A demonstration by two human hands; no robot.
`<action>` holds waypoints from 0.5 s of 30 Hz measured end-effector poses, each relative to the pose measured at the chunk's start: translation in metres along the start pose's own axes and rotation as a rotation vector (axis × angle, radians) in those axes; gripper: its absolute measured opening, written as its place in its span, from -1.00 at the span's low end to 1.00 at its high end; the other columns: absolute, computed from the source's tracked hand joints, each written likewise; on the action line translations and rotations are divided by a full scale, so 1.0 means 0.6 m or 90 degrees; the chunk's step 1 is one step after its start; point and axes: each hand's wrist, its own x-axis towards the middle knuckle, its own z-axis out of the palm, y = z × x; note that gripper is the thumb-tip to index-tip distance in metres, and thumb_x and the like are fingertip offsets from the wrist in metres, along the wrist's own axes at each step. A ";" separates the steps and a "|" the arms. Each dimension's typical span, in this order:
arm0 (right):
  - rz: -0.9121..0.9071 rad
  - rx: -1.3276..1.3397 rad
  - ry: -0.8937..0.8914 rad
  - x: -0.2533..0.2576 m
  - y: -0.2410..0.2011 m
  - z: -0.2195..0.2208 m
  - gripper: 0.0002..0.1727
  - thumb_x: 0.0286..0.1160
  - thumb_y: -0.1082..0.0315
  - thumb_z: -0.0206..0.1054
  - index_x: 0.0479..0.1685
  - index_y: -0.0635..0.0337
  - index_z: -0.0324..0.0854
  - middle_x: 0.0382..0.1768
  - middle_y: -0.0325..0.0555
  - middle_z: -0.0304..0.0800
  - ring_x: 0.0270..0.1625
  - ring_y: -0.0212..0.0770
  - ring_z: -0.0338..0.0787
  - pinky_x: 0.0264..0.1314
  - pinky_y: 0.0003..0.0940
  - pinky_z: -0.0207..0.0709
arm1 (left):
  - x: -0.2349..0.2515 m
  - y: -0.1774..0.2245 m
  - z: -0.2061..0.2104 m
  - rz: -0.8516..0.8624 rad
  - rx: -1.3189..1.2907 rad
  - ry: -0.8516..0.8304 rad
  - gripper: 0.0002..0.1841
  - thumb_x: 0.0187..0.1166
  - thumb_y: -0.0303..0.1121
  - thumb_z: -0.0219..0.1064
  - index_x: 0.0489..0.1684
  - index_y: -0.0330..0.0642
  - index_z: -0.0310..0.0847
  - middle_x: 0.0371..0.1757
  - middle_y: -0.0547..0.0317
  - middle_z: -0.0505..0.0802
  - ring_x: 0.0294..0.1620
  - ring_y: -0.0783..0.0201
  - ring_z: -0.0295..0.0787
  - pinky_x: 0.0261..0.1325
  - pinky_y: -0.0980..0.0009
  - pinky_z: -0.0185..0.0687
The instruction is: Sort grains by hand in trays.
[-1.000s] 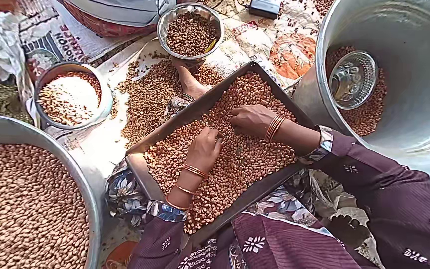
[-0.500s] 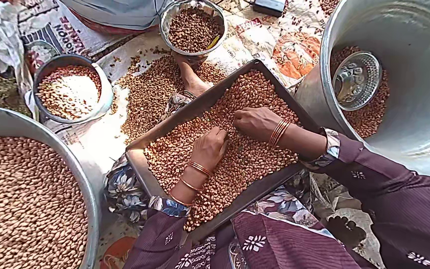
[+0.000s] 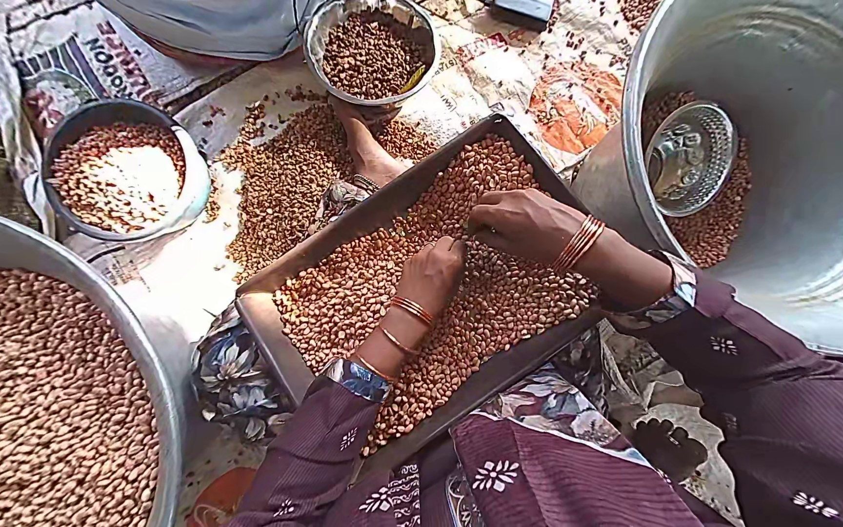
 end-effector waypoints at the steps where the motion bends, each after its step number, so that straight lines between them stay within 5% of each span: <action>1: -0.011 0.005 0.001 -0.008 -0.001 -0.003 -0.84 0.60 0.41 0.31 -0.19 0.31 0.76 -0.25 0.12 0.76 -0.23 0.10 0.83 -0.17 0.02 0.69 | 0.001 0.001 -0.002 0.001 0.009 -0.006 -0.85 0.64 -0.44 0.32 -0.10 -0.33 0.77 -0.21 -0.13 0.81 -0.26 -0.11 0.85 -0.29 0.02 0.76; 11: -0.046 0.040 -0.114 -0.026 -0.057 0.015 -0.82 0.62 0.37 0.34 -0.26 0.20 0.81 -0.21 0.02 0.81 -0.17 -0.01 0.85 -0.13 -0.08 0.71 | -0.007 -0.005 -0.018 0.015 -0.021 -0.023 -0.85 0.52 -0.44 0.41 -0.08 -0.31 0.77 -0.17 -0.13 0.81 -0.18 -0.11 0.85 -0.22 -0.01 0.74; 15: -0.042 0.047 -0.178 -0.011 -0.072 0.030 -0.79 0.68 0.33 0.29 -0.30 0.18 0.76 -0.36 -0.02 0.80 -0.27 0.00 0.84 -0.23 0.00 0.67 | -0.012 -0.016 -0.031 0.021 -0.051 -0.058 -0.87 0.54 -0.43 0.44 -0.09 -0.27 0.76 -0.16 -0.10 0.77 -0.16 -0.10 0.81 -0.17 -0.02 0.75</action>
